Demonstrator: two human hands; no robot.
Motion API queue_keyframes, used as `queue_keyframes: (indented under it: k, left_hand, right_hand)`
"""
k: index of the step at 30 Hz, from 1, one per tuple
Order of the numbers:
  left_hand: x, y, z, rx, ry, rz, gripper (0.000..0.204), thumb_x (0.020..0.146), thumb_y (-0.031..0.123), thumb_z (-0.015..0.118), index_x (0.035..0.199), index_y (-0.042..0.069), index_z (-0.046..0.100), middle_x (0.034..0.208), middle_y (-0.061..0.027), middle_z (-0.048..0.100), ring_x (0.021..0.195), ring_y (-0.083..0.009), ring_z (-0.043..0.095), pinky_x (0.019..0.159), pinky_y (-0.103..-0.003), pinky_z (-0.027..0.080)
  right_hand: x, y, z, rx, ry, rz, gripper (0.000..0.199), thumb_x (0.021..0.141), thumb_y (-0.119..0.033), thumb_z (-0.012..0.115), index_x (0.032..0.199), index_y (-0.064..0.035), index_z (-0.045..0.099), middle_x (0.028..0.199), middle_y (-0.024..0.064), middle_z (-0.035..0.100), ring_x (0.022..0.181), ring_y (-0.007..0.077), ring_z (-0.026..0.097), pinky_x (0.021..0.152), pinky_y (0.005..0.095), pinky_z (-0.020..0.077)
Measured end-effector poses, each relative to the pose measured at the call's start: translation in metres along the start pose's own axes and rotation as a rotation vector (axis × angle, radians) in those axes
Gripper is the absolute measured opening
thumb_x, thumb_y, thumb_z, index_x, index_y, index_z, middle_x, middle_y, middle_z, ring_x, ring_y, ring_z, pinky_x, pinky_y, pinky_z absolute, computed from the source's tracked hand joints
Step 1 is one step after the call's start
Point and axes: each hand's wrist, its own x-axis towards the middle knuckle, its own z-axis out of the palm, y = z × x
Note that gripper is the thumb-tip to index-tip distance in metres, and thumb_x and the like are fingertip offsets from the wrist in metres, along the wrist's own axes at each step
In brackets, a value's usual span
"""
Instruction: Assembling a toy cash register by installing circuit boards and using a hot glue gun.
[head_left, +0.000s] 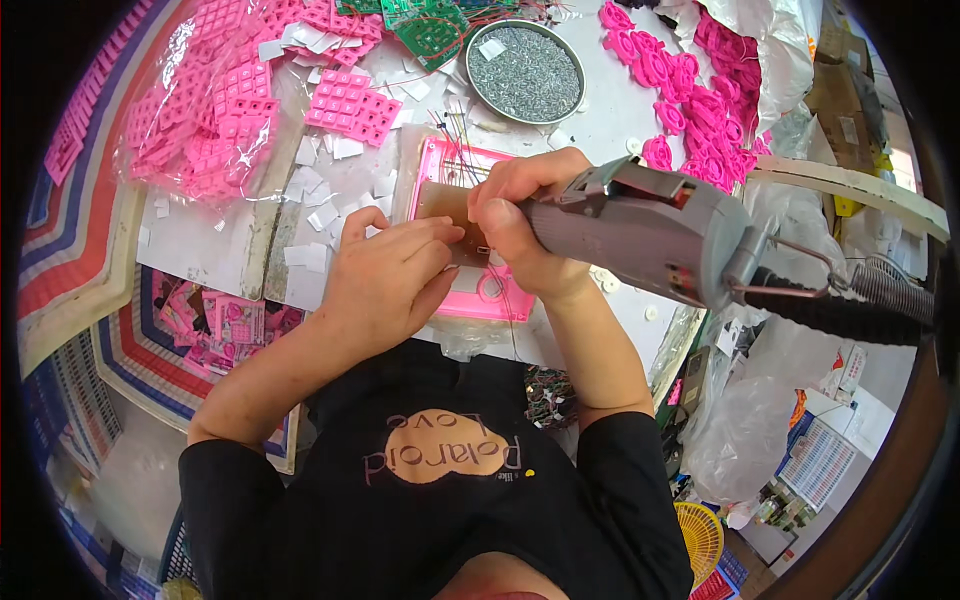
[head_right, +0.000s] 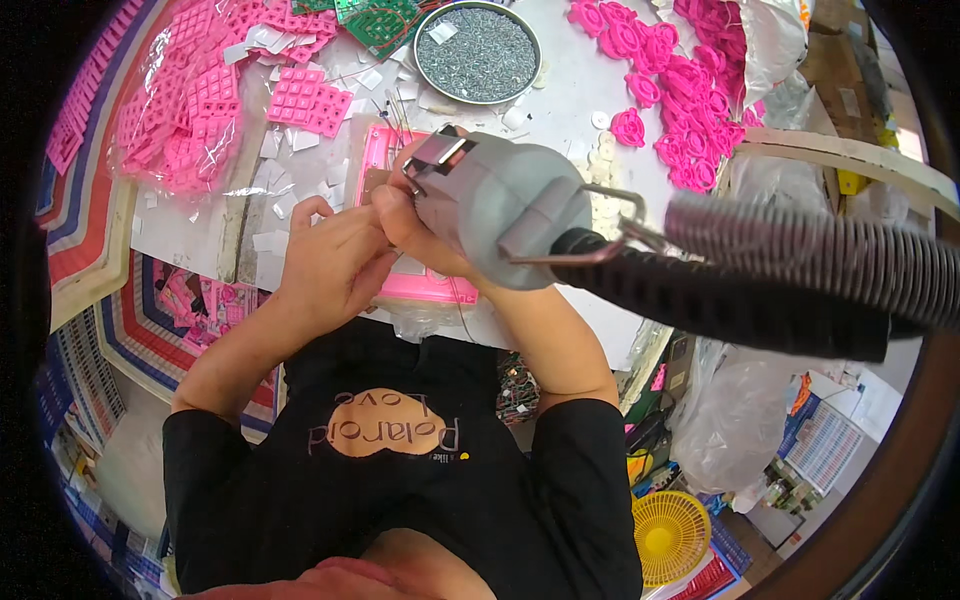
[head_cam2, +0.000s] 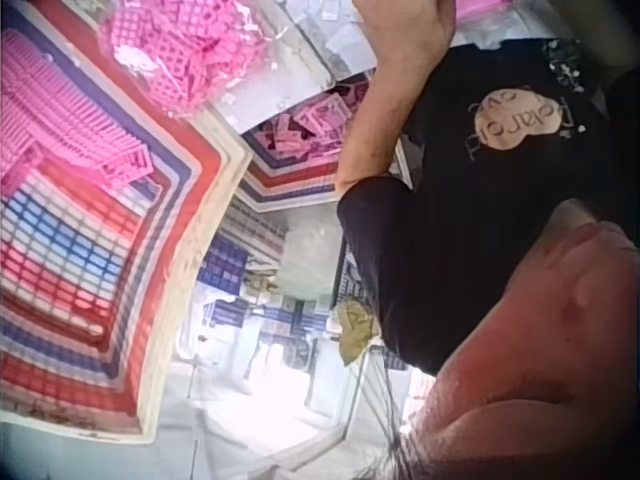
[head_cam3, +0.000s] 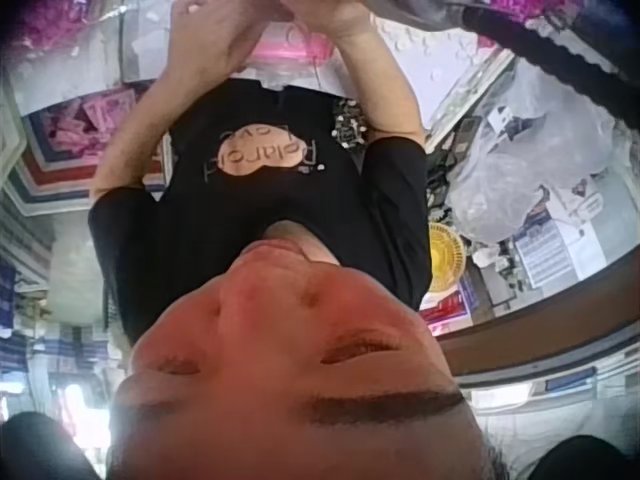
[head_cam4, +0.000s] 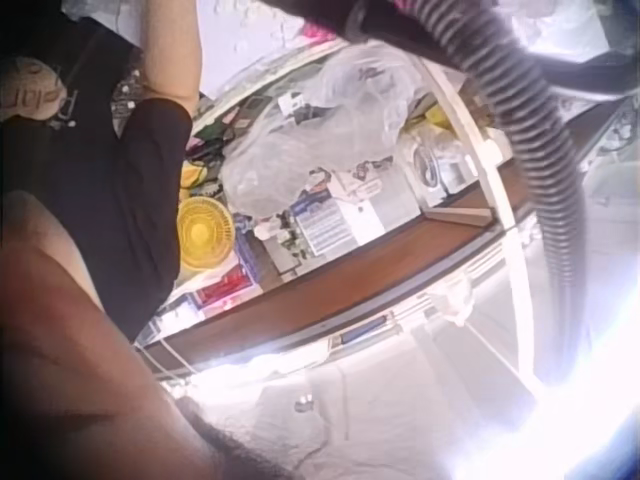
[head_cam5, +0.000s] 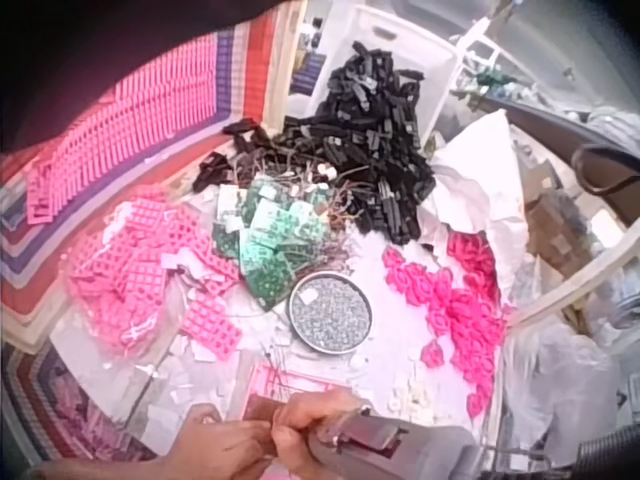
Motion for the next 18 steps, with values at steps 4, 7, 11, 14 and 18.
queue_keyframes:
  k: [4,7,11,14,18]
  left_hand:
    - [0.001,-0.001,0.000,-0.020,0.034,-0.005,0.011,0.086,0.015,0.072,0.094,0.011,0.064,0.113,-0.0026,0.072,0.107,-0.0171,0.067,0.100,-0.049,0.033]
    - [0.010,-0.002,-0.001,-0.104,0.076,-0.037,0.011,0.086,0.014,0.072,0.096,0.012,0.066,0.107,-0.0019,0.074,0.102,-0.0179,0.069,0.109,-0.053,0.028]
    - [0.017,0.005,-0.002,-0.245,0.131,-0.037,0.013,0.085,0.011,0.075,0.095,0.013,0.067,0.100,-0.0012,0.075,0.094,-0.0187,0.071,0.112,-0.055,0.025]
    - [0.018,0.004,0.001,-0.279,0.146,-0.014,0.015,0.083,0.009,0.076,0.094,0.014,0.067,0.095,-0.0009,0.074,0.091,-0.0196,0.071,0.111,-0.054,0.027]
    - [0.029,0.001,-0.004,-0.215,0.076,0.050,0.016,0.082,0.015,0.078,0.093,0.013,0.067,0.090,-0.0020,0.074,0.088,-0.0208,0.070,0.109,-0.054,0.030]
  right_hand:
    - [0.001,-0.001,-0.001,0.272,0.110,0.056,0.029,0.093,-0.005,0.065,0.115,-0.0048,0.046,0.071,0.0073,0.054,0.056,0.0141,0.049,0.055,0.0346,0.0472]
    - [0.009,-0.028,-0.007,0.743,0.158,-0.060,0.029,0.092,-0.009,0.067,0.115,-0.0049,0.050,0.067,0.0042,0.054,0.059,0.0137,0.051,0.056,0.0317,0.0451]
    - [0.008,-0.047,-0.013,0.756,0.039,-0.075,0.028,0.096,-0.019,0.066,0.116,-0.0109,0.047,0.058,-0.0001,0.047,0.050,0.0142,0.045,0.048,0.0317,0.0379]
    - [0.005,-0.047,-0.013,0.751,0.051,-0.069,0.028,0.096,-0.020,0.066,0.116,-0.0112,0.048,0.058,-0.0007,0.047,0.050,0.0144,0.045,0.048,0.0318,0.0382]
    - [0.004,-0.047,-0.016,0.823,0.085,-0.050,0.027,0.095,-0.018,0.066,0.114,-0.0095,0.049,0.059,0.0005,0.049,0.053,0.0148,0.046,0.051,0.0331,0.0396]
